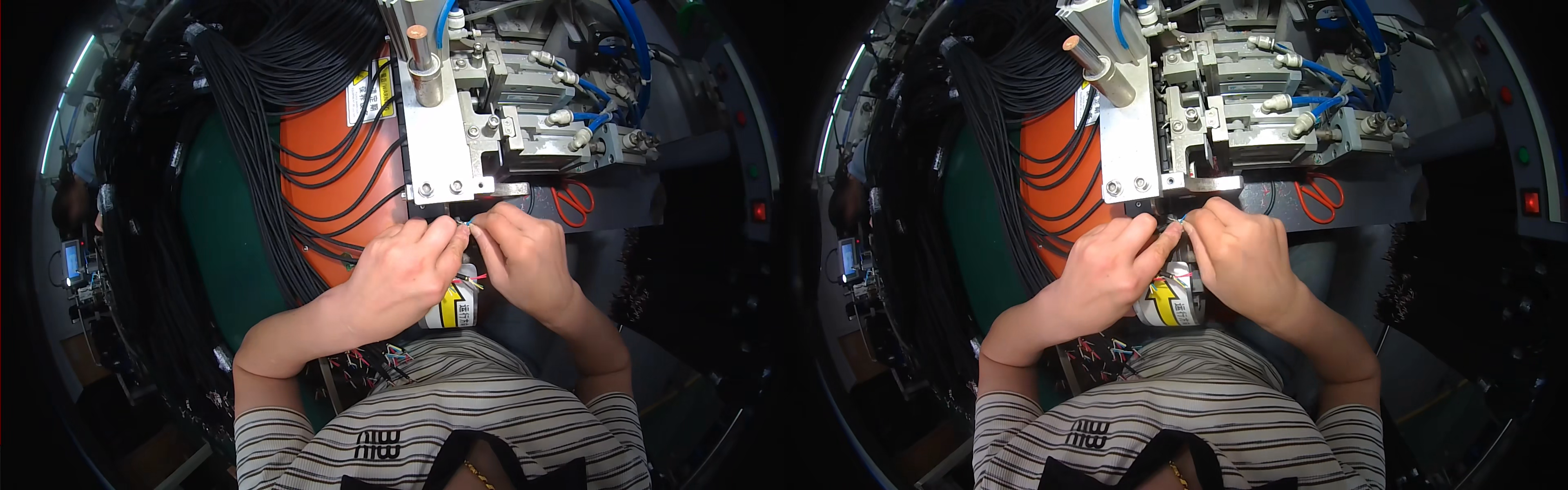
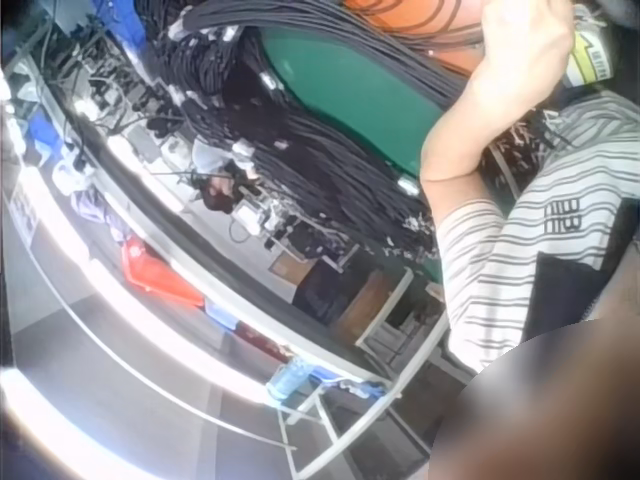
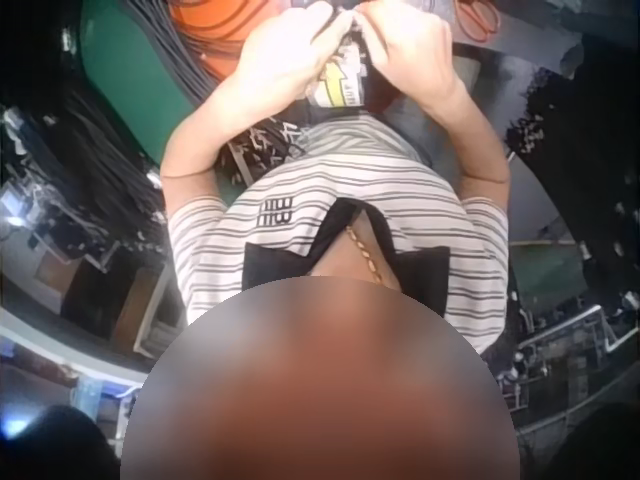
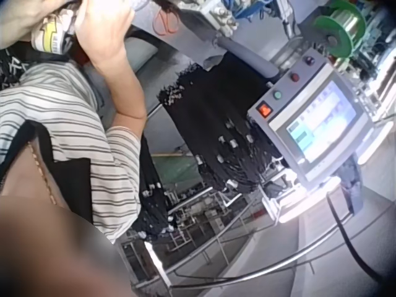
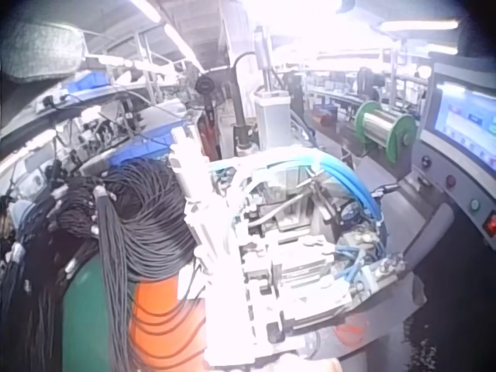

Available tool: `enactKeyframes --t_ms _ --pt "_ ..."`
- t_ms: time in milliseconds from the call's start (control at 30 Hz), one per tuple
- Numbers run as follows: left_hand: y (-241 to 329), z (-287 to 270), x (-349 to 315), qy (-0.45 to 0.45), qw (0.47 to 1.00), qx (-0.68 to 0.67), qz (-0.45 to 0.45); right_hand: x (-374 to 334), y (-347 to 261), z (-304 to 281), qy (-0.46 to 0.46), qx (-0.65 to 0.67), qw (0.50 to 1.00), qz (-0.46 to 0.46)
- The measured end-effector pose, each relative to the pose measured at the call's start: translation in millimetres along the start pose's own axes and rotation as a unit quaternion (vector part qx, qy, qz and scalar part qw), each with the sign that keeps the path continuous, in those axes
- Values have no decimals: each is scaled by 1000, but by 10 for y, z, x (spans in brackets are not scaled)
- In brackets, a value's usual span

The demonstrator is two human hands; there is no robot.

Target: Assembling a complex wiring harness using an automated industrial machine and touchscreen interface.

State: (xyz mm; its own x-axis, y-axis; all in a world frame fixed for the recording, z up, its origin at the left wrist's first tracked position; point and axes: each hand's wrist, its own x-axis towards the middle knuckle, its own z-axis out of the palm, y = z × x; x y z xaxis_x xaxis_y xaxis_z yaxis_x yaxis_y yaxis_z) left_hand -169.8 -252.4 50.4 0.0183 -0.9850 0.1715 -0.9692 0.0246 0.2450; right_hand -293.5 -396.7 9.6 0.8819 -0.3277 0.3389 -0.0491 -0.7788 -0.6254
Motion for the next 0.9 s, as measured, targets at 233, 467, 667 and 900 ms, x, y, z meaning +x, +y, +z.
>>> enactKeyframes --t_ms 233,467,667,900 --pt "-37 34 6 17 1000 -5 -20 64 68 1 -13 65 997 29" --pt "-239 48 -234 104 987 -97 -80 42 171 29 -24 244 959 140" --pt "-190 75 -308 102 988 -33 -110 -56 110 -87 -25 202 975 90" --pt "-238 123 -261 126 979 -75 -139 -38 -122 -135 -92 362 928 -3"
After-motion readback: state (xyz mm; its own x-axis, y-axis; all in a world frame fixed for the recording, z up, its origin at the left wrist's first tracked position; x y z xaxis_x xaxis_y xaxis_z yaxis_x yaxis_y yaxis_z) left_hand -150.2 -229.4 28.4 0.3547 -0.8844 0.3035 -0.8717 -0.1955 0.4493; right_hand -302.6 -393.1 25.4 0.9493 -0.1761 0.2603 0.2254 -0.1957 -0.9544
